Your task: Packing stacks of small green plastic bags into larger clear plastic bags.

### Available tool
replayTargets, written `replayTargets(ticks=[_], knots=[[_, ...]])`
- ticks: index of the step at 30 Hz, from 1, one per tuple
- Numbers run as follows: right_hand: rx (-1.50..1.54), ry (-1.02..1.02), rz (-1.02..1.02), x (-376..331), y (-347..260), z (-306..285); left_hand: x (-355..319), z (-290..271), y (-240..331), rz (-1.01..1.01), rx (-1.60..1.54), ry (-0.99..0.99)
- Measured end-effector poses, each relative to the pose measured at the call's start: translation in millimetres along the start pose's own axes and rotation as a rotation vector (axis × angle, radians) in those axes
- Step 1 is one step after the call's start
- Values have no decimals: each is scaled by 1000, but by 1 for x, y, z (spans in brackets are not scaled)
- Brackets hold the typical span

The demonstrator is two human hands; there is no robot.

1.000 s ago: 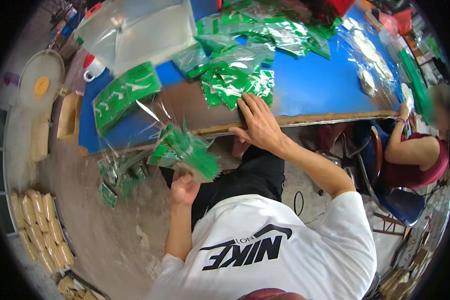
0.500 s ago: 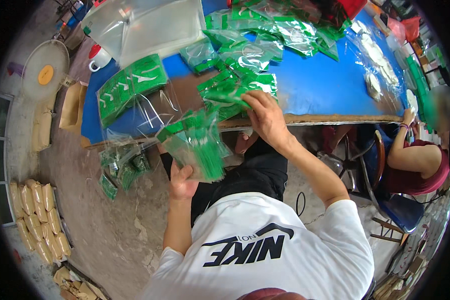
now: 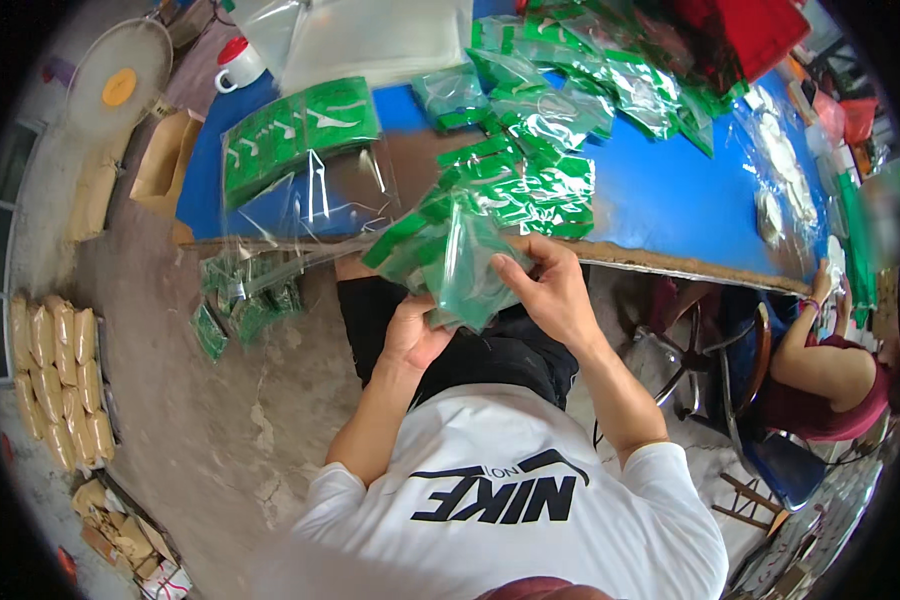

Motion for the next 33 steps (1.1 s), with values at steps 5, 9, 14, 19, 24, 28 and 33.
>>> replayTargets(ticks=[5, 9, 14, 19, 24, 28, 33], knots=[[-170, 230, -208, -3, 2, 4, -6, 21, -1, 26, -27, 69], [-209, 338, -323, -7, 10, 16, -11, 37, 0, 102, -8, -12], [-220, 390, -390, -14, -14, 13, -12, 36, 6, 274, 359, 125], [-586, 237, -714, -10, -72, -6, -29, 55, 21, 334, 725, 8], [-658, -137, -875, -21, -86, -7, -30, 60, 31, 303, 823, 22], [-711, -418, -837, -27, -86, 4, -30, 60, 32, 249, 877, -36], [-504, -282, -1018, -11, -103, 0, -32, 65, 34, 201, 923, -116]])
Point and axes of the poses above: each hand's wrist, its own x-axis towards the middle knuckle, its own z-axis out of the palm, y = z × x, the point moved 5 cm from there along x, towards the middle knuckle, and after that the axes turned 1 degree about y, right-handed, at the moved point
